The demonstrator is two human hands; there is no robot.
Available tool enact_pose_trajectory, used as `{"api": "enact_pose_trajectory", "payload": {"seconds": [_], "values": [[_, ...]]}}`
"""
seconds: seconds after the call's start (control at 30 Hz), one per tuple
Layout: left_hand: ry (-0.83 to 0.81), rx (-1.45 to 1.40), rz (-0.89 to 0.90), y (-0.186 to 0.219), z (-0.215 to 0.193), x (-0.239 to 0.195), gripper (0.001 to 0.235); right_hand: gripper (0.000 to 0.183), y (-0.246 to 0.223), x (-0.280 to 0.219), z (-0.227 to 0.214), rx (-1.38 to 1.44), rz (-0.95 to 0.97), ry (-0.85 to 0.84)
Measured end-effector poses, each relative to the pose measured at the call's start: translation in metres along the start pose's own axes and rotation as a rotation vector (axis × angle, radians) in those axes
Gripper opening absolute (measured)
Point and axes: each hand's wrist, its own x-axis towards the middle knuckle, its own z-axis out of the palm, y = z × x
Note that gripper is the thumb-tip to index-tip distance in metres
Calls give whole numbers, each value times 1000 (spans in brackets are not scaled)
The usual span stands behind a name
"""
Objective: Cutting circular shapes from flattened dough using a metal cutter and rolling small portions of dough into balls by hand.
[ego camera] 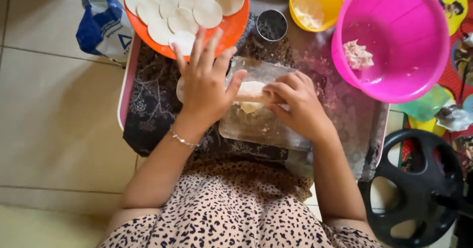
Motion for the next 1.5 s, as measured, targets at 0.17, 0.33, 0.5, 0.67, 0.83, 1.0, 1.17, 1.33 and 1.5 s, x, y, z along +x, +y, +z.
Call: {"api": "enact_pose_trajectory", "payload": {"seconds": [0.17, 0.33, 0.5, 0.67, 0.83, 1.0, 1.17, 1.33, 1.5], "values": [[-246, 264, -141, -24, 34, -5, 71, 34, 9, 11, 18, -31, 103, -29], [-350, 373, -183, -26, 36, -3, 91, 48, 24, 13, 54, -331, 299, 106], [-403, 162, -174, -11, 13, -15, 74, 60, 5, -5, 52, -342, 363, -13], [-405, 241, -157, -17, 21, -21, 80, 62, 9, -4, 54, -351, 380, -48], [-396, 246, -165, -24, 24, 3, 82, 67, 30, 22, 50, -305, 483, -130], [-470, 235, -161, -16, 16, -14, 84, 62, 16, 0, 51, -355, 324, -60], [-385, 271, -99, -7, 11, -54, 87, 63, -13, -28, 49, -328, 309, -51], [-415, 273, -102, -11, 14, -44, 88, 63, -1, -22, 51, -340, 337, -74], [-410, 266, -148, -18, 18, -11, 83, 63, 22, 6, 49, -336, 374, -93]]}}
